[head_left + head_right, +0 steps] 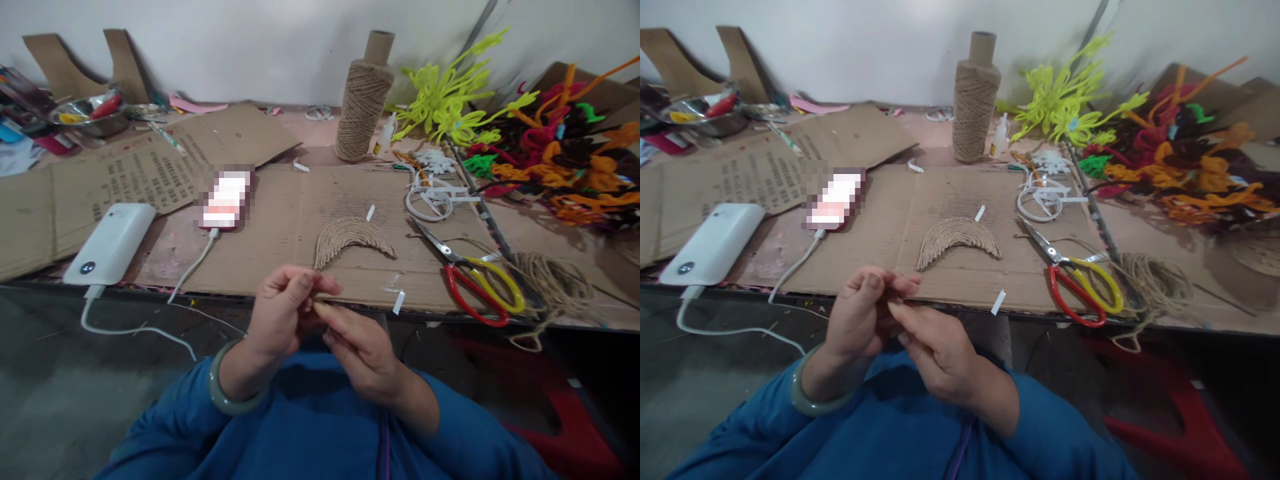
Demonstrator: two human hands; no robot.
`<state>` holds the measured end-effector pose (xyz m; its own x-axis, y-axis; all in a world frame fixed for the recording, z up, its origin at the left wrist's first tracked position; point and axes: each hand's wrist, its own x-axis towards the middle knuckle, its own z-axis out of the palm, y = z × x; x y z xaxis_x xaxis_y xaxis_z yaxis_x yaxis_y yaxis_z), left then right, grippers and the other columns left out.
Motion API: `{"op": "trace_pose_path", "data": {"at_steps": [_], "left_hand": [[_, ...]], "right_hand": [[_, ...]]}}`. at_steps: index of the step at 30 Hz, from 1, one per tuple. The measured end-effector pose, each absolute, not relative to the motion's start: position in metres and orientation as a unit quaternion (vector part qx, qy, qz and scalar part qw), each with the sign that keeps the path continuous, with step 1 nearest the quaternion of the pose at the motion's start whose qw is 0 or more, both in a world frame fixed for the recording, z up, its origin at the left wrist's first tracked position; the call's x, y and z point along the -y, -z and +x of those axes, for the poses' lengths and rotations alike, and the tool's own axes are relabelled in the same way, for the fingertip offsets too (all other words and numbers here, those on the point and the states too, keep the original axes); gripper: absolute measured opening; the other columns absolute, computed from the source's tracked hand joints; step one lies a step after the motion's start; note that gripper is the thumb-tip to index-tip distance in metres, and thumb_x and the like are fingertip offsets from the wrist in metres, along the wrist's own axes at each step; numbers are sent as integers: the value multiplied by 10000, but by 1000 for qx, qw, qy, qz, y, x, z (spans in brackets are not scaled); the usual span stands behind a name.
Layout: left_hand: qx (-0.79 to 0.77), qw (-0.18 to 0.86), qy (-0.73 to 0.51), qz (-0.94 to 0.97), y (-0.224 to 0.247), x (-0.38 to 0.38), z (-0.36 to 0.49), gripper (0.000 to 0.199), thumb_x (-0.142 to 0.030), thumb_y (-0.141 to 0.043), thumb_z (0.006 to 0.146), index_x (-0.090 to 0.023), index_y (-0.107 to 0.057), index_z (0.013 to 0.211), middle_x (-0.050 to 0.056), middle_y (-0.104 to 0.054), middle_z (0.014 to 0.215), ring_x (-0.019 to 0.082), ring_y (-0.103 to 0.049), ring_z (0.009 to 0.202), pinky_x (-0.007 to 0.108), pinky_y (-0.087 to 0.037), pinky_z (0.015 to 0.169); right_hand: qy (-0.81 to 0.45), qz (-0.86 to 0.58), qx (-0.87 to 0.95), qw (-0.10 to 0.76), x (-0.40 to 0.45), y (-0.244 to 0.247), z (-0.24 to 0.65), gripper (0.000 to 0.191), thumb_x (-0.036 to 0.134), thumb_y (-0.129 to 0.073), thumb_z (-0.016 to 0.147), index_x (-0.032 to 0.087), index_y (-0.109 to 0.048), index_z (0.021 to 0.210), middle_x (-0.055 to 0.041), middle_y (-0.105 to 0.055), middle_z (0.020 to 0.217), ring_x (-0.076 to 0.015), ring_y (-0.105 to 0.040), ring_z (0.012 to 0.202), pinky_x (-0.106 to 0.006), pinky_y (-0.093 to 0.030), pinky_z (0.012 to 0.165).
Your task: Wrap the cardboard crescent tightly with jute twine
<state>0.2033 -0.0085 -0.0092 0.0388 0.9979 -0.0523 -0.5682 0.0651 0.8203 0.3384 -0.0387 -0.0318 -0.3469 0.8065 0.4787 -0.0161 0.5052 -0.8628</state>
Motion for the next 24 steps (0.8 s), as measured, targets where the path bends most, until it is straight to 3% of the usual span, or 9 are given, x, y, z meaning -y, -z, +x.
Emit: {"op": "trace_pose_path", "data": {"at_steps": [3, 6, 9, 11, 16, 20, 24], "left_hand": [[-315, 588, -660, 346, 11, 8, 201, 192, -362, -814, 736, -231, -687, 677, -49, -765, 704, 116, -743, 731, 246, -599, 809], [-304, 602, -642, 365, 14, 14, 204, 108, -372, -738, 818, -264, -732, 826, -14, -790, 870, 155, -750, 844, 279, -606, 798], [-271, 660, -590, 378, 17, 20, 208, 250, -441, -624, 895, -291, -714, 1072, 38, -776, 1020, 216, -733, 973, 364, -609, 842], [-252, 684, -568, 382, 18, 21, 209, 284, -451, -614, 897, -292, -696, 1117, 51, -769, 1041, 231, -732, 970, 395, -609, 852], [-282, 680, -572, 361, 16, 19, 211, 177, -403, -688, 851, -243, -714, 922, 34, -773, 904, 186, -738, 794, 312, -622, 720], [-273, 691, -586, 324, 13, 18, 213, 140, -370, -727, 826, -232, -717, 851, -7, -753, 786, 131, -716, 711, 230, -598, 660], [-263, 703, -589, 299, 7, 18, 214, 183, -369, -716, 836, -200, -701, 768, -11, -723, 715, 108, -691, 665, 206, -579, 650]], "right_hand": [[-417, -254, 716, 499, 42, 28, 344, 612, 109, -495, 936, 353, -387, 1486, -14, -562, 1431, -150, -536, 1311, -329, -455, 1102], [-454, -231, 702, 497, 47, 27, 346, 598, 176, -472, 963, 357, -326, 1514, -7, -462, 1511, -165, -431, 1397, -380, -386, 1159], [-515, -223, 646, 517, 49, 30, 342, 561, 280, -449, 992, 417, -292, 1513, 13, -464, 1509, -165, -427, 1395, -397, -402, 1144], [-555, -227, 594, 537, 50, 32, 338, 508, 342, -419, 1005, 440, -323, 1494, 20, -490, 1487, -163, -452, 1373, -397, -426, 1124], [-606, -208, 528, 557, 50, 35, 333, 450, 328, -438, 1002, 450, -431, 1435, 33, -514, 1460, -162, -481, 1349, -405, -404, 1138], [-566, -220, 587, 536, 52, 37, 337, 563, 183, -465, 981, 416, -360, 1483, 37, -435, 1521, -134, -402, 1404, -349, -339, 1183], [-480, -241, 680, 499, 48, 34, 341, 671, 115, -486, 944, 377, -276, 1525, 22, -397, 1544, -138, -407, 1406, -320, -372, 1167]]}}
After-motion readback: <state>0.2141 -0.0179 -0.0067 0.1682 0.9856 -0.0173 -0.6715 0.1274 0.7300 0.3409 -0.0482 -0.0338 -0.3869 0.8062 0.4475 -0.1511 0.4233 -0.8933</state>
